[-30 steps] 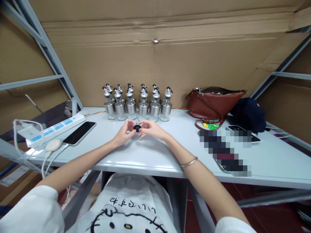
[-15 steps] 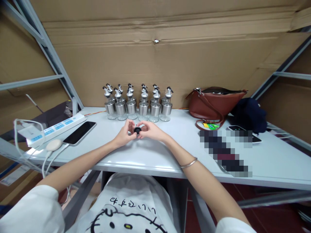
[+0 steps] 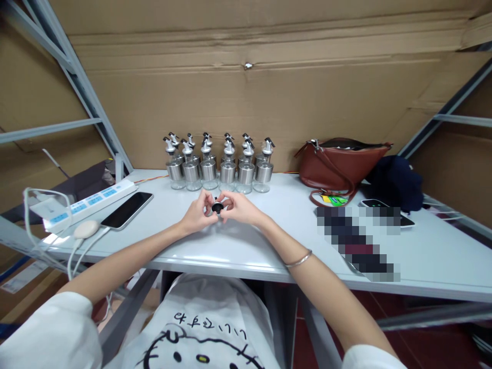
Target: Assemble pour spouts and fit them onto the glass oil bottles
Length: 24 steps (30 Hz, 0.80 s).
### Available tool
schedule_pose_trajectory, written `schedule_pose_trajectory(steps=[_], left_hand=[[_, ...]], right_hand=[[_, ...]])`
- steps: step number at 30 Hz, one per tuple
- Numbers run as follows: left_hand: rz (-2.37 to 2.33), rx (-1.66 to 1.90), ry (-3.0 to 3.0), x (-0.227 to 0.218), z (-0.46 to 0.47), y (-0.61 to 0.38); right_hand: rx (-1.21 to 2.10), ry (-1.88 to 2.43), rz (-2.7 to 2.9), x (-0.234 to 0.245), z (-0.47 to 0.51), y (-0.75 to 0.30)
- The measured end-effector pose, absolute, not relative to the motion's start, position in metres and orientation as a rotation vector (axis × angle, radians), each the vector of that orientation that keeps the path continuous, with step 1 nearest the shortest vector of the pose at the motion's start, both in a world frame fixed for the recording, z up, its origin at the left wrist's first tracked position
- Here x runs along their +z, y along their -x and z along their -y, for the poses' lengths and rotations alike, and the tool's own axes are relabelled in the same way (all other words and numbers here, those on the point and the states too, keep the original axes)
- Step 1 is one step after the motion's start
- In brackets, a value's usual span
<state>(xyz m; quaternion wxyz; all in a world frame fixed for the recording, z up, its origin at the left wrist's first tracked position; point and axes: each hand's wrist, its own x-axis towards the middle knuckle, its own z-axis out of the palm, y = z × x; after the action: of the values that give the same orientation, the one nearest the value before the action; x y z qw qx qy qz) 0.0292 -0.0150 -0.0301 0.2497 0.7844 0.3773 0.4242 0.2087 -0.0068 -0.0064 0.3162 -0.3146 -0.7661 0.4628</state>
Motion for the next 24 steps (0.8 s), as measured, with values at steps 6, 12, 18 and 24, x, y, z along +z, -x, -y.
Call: schedule_pose_trajectory(steps=[6,12,18,24], left_hand=[[-1.057,1.173,-2.231,-0.032,0.015,-0.028],[-1.036,1.224,-2.274,-0.035,0.013,-0.026],[-0.969,1.448,-2.241,-0.040,0.002,-0.023],[-0.857,1.516,-2.269,-0.040,0.000,-0.025]], right_hand=[[1.085,0.891,2.051,-0.004,0.009,-0.209],[1.026,0.872,2.038,-0.008,0.006,-0.207],[0.989,0.816,1.935,-0.013,-0.005,-0.209],[0.885,0.835,1.868,-0.016,-0.009,-0.212]])
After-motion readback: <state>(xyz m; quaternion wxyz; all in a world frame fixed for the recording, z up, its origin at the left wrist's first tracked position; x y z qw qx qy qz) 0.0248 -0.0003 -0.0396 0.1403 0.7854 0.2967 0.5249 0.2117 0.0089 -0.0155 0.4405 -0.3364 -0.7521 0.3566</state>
